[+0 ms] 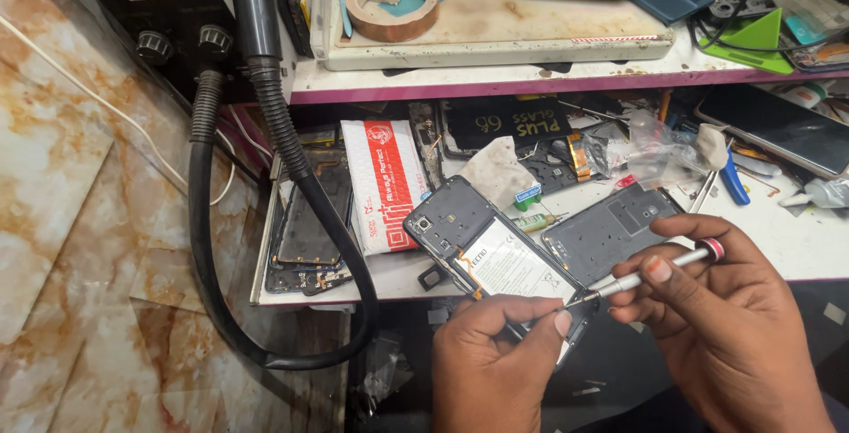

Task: The person uses a screwdriver to remove screws from the back of a disassembled smartphone. They then lift the back cover off and set it aside on the workbench.

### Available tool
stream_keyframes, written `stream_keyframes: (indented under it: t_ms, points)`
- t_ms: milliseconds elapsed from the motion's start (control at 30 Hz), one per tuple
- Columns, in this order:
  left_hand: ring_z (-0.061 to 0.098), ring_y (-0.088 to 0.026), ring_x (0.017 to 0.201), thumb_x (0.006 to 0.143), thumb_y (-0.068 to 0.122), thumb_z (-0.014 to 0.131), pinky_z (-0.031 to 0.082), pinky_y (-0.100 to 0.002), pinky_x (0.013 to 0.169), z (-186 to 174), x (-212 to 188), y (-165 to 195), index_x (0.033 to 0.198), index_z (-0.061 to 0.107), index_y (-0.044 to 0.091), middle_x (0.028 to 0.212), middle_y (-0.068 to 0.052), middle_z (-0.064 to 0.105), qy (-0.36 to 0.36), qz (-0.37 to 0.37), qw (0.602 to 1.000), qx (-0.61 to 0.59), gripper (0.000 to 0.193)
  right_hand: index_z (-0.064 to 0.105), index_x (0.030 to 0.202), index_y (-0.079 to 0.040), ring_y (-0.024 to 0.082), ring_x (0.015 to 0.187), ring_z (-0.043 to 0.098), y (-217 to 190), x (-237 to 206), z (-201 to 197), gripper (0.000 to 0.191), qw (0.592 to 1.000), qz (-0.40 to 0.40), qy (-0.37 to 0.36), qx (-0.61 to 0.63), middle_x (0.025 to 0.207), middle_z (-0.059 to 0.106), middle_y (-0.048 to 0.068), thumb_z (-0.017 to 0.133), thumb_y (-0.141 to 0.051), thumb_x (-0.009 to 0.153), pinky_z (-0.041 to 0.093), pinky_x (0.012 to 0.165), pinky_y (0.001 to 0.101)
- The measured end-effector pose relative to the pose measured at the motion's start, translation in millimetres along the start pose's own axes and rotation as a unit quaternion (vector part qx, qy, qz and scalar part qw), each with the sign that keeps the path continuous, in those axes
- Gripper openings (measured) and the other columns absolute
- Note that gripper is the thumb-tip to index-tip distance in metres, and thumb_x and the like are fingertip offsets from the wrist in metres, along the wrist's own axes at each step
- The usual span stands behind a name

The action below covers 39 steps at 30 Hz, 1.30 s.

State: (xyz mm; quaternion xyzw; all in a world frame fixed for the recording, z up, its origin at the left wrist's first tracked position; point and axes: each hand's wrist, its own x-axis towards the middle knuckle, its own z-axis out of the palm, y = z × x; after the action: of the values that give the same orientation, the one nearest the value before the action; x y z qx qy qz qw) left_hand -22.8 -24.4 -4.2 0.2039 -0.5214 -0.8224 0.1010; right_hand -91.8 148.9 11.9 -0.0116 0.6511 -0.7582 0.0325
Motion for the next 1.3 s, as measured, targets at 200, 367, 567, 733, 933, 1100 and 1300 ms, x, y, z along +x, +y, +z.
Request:
stream_keyframes:
  t_ms: [200,367,567,733,933,1100,1300]
  points:
    - [0.07,-0.011,0.066,0.074,-0.005,0.082,0.052,-0.021,0.054,0,0,2,0.09,0.083,-0.001,0.095,-0.011,0.072,0.011,-0.006,0.999,0.046,0.016,0.05,0.137,0.005,0.029,0.082,0.074,0,0,1,0.038,1.0,-0.002,0.008,-0.009,0.096,0.071,0.027,0.061,-0.004,0.101,0.062,0.067,0.0397]
    - [0.074,-0.008,0.071,0.074,-0.004,0.081,0.057,-0.02,0.057,0,-1,5,0.089,0.083,0.0,0.096,-0.009,0.074,0.009,0.008,0.999,0.048,0.016,0.051,0.136,0.005,0.029,0.082,0.075,0,1,0,0.037,1.0,-0.007,-0.007,-0.001,0.098,0.071,0.027,0.061,-0.003,0.101,0.063,0.068,0.0395]
    - [0.069,-0.008,0.063,0.072,-0.004,0.083,0.051,-0.021,0.052,2,0,5,0.088,0.083,0.0,0.092,-0.01,0.072,0.029,-0.007,0.998,0.06,0.017,0.051,0.137,0.006,0.03,0.083,0.075,0,1,0,0.038,1.0,-0.016,-0.003,-0.02,0.099,0.072,0.028,0.06,-0.001,0.1,0.063,0.069,0.04]
    - [0.069,-0.009,0.063,0.073,-0.005,0.082,0.051,-0.021,0.052,1,0,4,0.088,0.083,-0.001,0.093,-0.009,0.072,0.029,-0.011,0.998,0.047,0.016,0.05,0.137,0.005,0.031,0.084,0.075,-1,-2,0,0.039,0.999,-0.038,-0.014,-0.021,0.101,0.072,0.028,0.06,0.0,0.1,0.063,0.069,0.0407]
    - [0.072,-0.009,0.068,0.074,-0.007,0.08,0.054,-0.02,0.055,0,-2,4,0.089,0.081,-0.002,0.099,-0.01,0.07,0.02,0.01,0.999,0.04,0.016,0.048,0.138,0.005,0.035,0.09,0.076,-2,-7,1,0.042,0.995,-0.088,-0.033,-0.034,0.104,0.071,0.03,0.059,0.006,0.097,0.065,0.074,0.0456]
    - [0.069,-0.008,0.064,0.074,-0.006,0.08,0.051,-0.02,0.052,-2,-4,8,0.089,0.081,-0.002,0.099,-0.01,0.071,0.021,-0.012,0.998,0.058,0.016,0.046,0.143,0.003,0.034,0.103,0.073,-5,-11,2,0.049,0.989,-0.124,-0.079,-0.002,0.111,0.07,0.03,0.058,0.009,0.096,0.063,0.087,0.047]
    - [0.07,-0.008,0.062,0.073,-0.007,0.08,0.052,-0.019,0.052,0,-3,8,0.089,0.081,-0.004,0.098,-0.01,0.072,0.022,-0.001,0.999,0.029,0.017,0.043,0.145,0.001,0.037,0.111,0.072,-8,-14,5,0.056,0.986,-0.132,-0.098,0.025,0.113,0.068,0.03,0.057,0.013,0.092,0.06,0.095,0.0493]
